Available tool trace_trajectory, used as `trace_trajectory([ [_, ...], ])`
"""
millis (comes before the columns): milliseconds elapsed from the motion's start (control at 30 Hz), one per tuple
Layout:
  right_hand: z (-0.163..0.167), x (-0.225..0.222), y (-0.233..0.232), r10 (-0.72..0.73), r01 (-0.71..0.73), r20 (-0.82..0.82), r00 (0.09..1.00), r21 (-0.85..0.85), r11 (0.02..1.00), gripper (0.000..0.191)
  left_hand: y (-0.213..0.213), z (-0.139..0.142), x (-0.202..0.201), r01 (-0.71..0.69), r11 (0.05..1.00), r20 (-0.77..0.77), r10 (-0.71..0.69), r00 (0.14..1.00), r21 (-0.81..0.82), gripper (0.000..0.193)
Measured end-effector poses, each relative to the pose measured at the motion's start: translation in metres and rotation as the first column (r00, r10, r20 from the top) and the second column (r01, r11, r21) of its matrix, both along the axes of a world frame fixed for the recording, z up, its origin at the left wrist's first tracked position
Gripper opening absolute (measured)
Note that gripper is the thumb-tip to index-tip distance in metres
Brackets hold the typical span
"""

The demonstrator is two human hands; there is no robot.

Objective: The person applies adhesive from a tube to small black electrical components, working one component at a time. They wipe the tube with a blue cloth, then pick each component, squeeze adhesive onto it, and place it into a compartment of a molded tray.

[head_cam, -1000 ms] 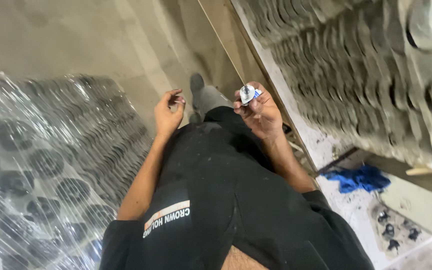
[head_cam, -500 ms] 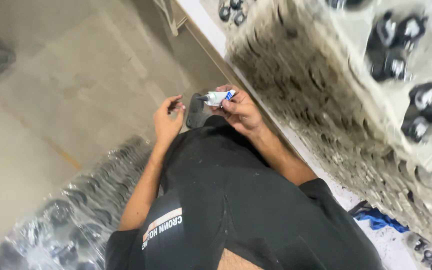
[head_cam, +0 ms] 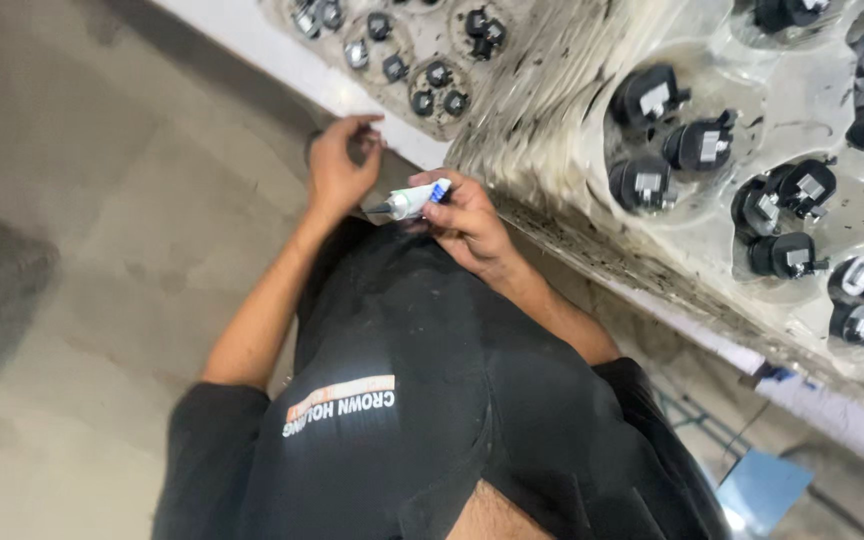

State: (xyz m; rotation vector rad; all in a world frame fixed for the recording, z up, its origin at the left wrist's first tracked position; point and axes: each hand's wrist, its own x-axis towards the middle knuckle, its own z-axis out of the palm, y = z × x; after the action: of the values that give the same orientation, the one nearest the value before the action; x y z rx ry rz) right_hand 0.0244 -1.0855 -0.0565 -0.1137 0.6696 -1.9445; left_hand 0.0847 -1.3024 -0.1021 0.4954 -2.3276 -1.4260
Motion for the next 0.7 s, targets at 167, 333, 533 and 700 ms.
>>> trace_trajectory([
  [167,-0.001,-0.017,-0.073,-0.152,0.152,-0.028,0.988,0.027,0.988,0.037,-0.109,0.012,-0.098,0.270,0.947,-0.111,-0.291,0.950,-0.173,0.030],
  [333,-0.010,-0.031,-0.154,-0.468,0.469,-0.035,0.883,0.012,0.883,0.032,-0.192,0.015,-0.186,0.414,0.855,-0.036,-0.446,0.894,-0.312,0.029],
  [533,-0.019,-0.015,-0.195,-0.770,0.767,-0.008,0.638,0.102,0.634,0.033,-0.220,0.000,-0.230,0.625,0.700,-0.030,-0.674,0.738,-0.346,0.034],
  [700,-0.020,0.011,-0.204,-0.865,0.856,-0.010,0.502,0.147,0.495,0.035,-0.172,-0.053,-0.254,0.726,0.515,0.005,-0.814,0.581,-0.457,0.033],
])
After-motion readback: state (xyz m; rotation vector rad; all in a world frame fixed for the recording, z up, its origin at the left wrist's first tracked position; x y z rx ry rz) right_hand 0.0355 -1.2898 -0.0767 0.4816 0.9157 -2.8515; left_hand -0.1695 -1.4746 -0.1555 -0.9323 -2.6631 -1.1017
